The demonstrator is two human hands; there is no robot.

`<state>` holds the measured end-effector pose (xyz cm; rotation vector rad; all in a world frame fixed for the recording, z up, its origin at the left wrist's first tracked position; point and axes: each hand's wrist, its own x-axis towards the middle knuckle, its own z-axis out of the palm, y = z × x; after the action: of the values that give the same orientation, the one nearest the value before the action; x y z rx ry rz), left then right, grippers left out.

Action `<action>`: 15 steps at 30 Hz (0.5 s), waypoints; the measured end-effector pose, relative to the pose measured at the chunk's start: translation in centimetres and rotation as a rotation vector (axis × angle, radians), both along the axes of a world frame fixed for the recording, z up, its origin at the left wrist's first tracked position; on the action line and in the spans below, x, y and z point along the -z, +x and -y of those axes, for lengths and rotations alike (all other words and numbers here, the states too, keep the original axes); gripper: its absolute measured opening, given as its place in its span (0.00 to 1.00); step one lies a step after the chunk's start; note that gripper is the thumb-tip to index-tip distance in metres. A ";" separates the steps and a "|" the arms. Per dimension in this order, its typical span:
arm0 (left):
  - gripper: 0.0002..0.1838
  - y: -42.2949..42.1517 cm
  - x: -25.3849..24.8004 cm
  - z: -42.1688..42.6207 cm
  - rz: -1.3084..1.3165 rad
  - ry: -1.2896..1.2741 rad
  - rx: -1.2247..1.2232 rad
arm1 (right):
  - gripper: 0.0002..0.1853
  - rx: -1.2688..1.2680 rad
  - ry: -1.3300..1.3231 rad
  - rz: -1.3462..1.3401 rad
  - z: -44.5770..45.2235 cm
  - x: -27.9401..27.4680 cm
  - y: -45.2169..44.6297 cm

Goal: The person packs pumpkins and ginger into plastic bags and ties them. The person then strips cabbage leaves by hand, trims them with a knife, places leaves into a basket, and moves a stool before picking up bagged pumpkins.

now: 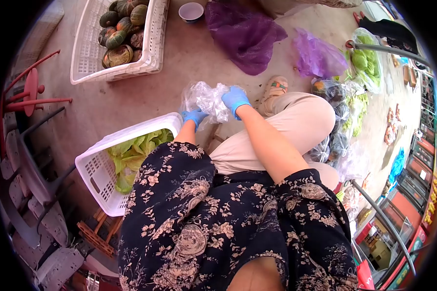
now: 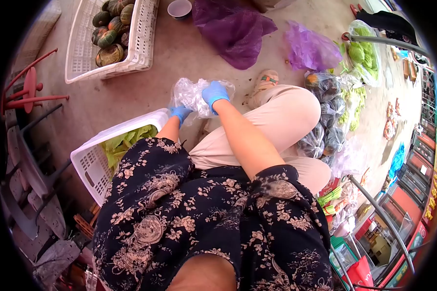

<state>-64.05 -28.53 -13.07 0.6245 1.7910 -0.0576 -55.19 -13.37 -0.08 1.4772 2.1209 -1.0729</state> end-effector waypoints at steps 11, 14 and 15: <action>0.22 -7.1 -13.3 -5.1 0.750 0.901 -1.300 | 0.17 1.182 -0.513 -1.166 -6.6 -7.0 1.0; 0.21 -9.5 -18.8 -5.7 0.899 1.059 -1.310 | 0.20 1.085 -0.770 -1.299 -5.6 -10.8 1.5; 0.22 -9.9 -20.5 -5.7 0.951 1.112 -1.277 | 0.22 0.997 -0.823 -1.332 -4.7 -12.1 1.8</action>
<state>-73.97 -22.81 7.41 0.0484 0.8476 1.8488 -53.43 -8.66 11.97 1.4022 0.7429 -3.4089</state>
